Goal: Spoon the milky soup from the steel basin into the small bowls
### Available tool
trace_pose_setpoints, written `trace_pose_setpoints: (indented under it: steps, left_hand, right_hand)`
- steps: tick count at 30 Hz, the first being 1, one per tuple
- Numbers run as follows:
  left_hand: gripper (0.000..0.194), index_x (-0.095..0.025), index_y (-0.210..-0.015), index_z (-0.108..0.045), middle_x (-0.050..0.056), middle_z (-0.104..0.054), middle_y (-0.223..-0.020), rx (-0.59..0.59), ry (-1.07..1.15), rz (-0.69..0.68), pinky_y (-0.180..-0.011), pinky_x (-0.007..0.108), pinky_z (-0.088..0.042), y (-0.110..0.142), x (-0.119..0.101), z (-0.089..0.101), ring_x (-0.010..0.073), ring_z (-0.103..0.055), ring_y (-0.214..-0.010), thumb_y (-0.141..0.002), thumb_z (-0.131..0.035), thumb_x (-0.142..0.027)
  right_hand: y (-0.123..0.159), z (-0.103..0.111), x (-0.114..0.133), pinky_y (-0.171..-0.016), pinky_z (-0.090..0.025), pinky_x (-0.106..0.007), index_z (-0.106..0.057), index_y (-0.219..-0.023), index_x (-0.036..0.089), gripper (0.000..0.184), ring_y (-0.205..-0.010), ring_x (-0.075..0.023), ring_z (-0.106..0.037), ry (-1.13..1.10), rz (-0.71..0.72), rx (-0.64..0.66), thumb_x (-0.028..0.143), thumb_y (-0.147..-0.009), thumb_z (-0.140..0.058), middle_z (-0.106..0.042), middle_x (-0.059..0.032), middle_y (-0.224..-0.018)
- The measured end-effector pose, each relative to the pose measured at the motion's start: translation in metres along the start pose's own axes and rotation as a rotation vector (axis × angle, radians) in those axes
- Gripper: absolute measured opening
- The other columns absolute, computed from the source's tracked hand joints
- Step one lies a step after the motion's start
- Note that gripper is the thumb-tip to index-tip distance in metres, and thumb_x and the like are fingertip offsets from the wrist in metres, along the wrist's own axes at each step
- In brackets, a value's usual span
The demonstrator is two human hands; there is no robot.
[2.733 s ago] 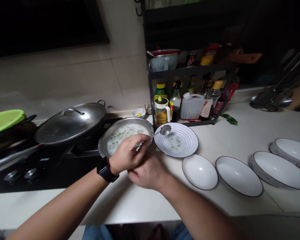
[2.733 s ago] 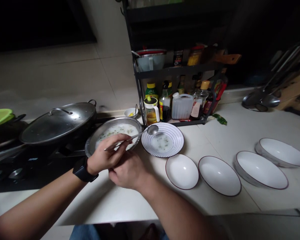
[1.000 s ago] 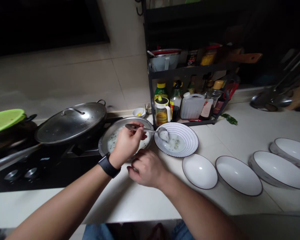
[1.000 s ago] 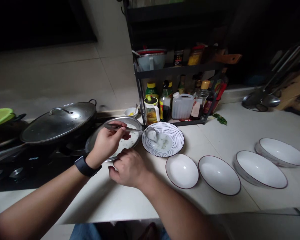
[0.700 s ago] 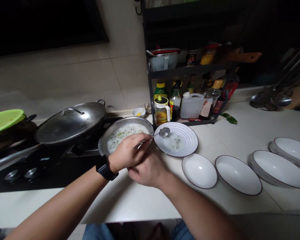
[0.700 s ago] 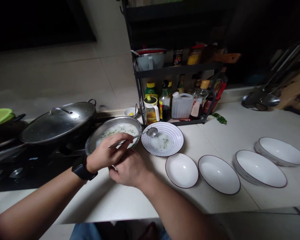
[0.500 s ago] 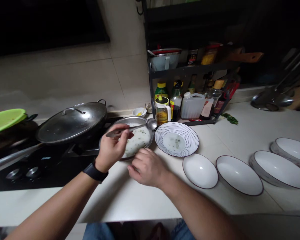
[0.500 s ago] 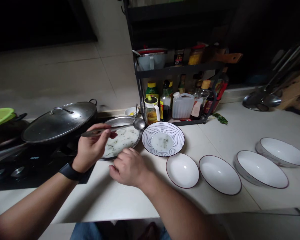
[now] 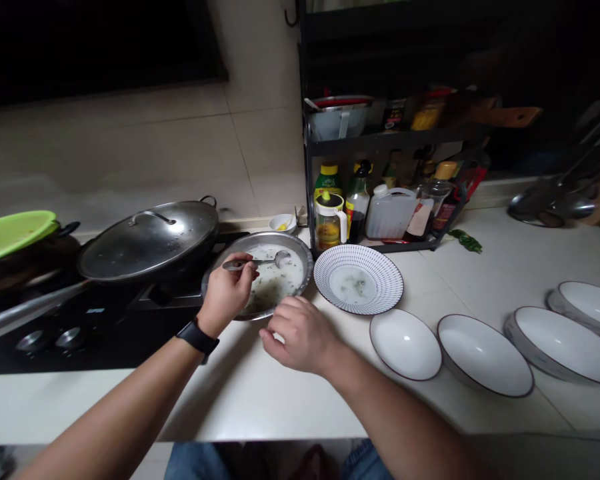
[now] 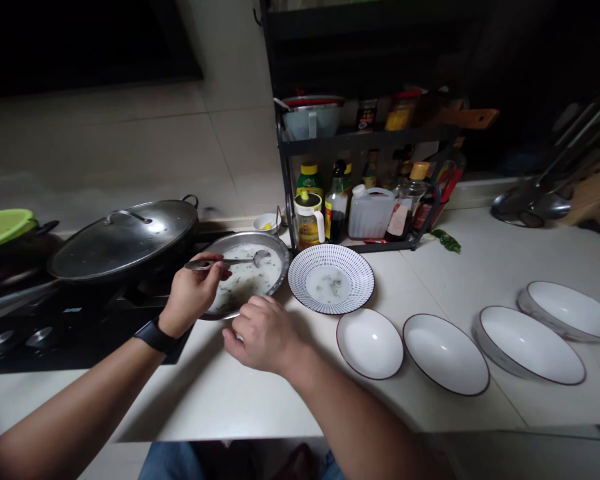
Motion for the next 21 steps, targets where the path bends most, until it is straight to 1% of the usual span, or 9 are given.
trace_pose_setpoints:
  steps: [2, 4, 6, 9, 12, 15, 21]
  left_hand:
    - [0.028, -0.018, -0.103, -0.064, 0.007, -0.077, -0.076, -0.009, 0.096, 0.081, -0.066, 0.032, -0.060, -0.003, 0.006, -0.003, 0.0263, -0.079, -0.074, -0.089, -0.065, -0.043]
    - [0.030, -0.018, -0.101, -0.063, 0.007, -0.076, -0.076, -0.043, 0.218, 0.182, -0.065, 0.034, -0.062, -0.007, 0.012, -0.003, 0.0261, -0.078, -0.071, -0.086, -0.067, -0.043]
    - [0.029, -0.017, -0.097, -0.062, 0.006, -0.074, -0.073, -0.087, 0.328, 0.262, -0.065, 0.036, -0.064, -0.011, 0.016, 0.000, 0.0250, -0.077, -0.067, -0.082, -0.069, -0.040]
    - [0.024, -0.017, -0.090, -0.061, 0.003, -0.071, -0.067, -0.142, 0.443, 0.338, -0.065, 0.036, -0.065, -0.015, 0.017, 0.005, 0.0233, -0.075, -0.063, -0.077, -0.071, -0.034]
    - [0.024, -0.017, -0.088, -0.060, 0.002, -0.070, -0.064, -0.160, 0.518, 0.367, -0.066, 0.036, -0.066, -0.017, 0.014, 0.009, 0.0228, -0.075, -0.063, -0.073, -0.073, -0.030]
    - [0.026, -0.016, -0.089, -0.061, 0.003, -0.070, -0.064, -0.162, 0.543, 0.375, -0.068, 0.037, -0.066, -0.018, 0.009, 0.012, 0.0229, -0.075, -0.063, -0.072, -0.073, -0.030]
    - [0.024, -0.016, -0.088, -0.062, 0.006, -0.072, -0.067, -0.156, 0.591, 0.373, -0.066, 0.035, -0.065, -0.020, -0.013, 0.019, 0.0232, -0.075, -0.063, -0.070, -0.073, -0.027]
  right_hand:
    - [0.000, 0.000, 0.000, -0.070, -0.040, -0.037, -0.063, -0.066, 0.020, 0.030, -0.076, -0.0200, -0.053, -0.002, -0.001, -0.001, 0.030, -0.095, -0.061, -0.060, -0.0033, -0.068]
    - [0.000, 0.001, 0.000, -0.070, -0.040, -0.037, -0.064, -0.066, 0.020, 0.030, -0.076, -0.0200, -0.053, 0.000, -0.003, 0.000, 0.030, -0.095, -0.061, -0.061, -0.0030, -0.068]
    - [0.000, 0.001, 0.000, -0.070, -0.039, -0.037, -0.064, -0.066, 0.020, 0.030, -0.075, -0.0198, -0.052, 0.005, 0.000, -0.001, 0.031, -0.095, -0.061, -0.060, -0.0029, -0.067]
    - [-0.001, 0.003, 0.001, -0.069, -0.039, -0.036, -0.064, -0.065, 0.020, 0.031, -0.074, -0.0193, -0.052, 0.010, 0.007, -0.015, 0.030, -0.094, -0.061, -0.060, -0.0028, -0.066]
    - [-0.001, 0.003, 0.001, -0.068, -0.038, -0.036, -0.063, -0.064, 0.020, 0.032, -0.073, -0.0192, -0.051, 0.009, 0.012, -0.033, 0.030, -0.094, -0.061, -0.060, -0.0024, -0.065]
    - [-0.001, 0.003, 0.000, -0.069, -0.038, -0.036, -0.064, -0.064, 0.020, 0.032, -0.074, -0.0194, -0.052, 0.003, 0.010, -0.037, 0.030, -0.093, -0.062, -0.060, -0.0024, -0.065]
    - [-0.001, 0.001, 0.000, -0.068, -0.038, -0.036, -0.064, -0.064, 0.020, 0.031, -0.074, -0.0196, -0.053, -0.006, 0.000, -0.029, 0.031, -0.093, -0.062, -0.061, -0.0023, -0.066]
Point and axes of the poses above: each hand's wrist, its own y-axis away from the middle knuckle, its own z-axis out of the back of the hand, x = y × z, the point moved 6 cm from there along -y, towards the middle knuckle
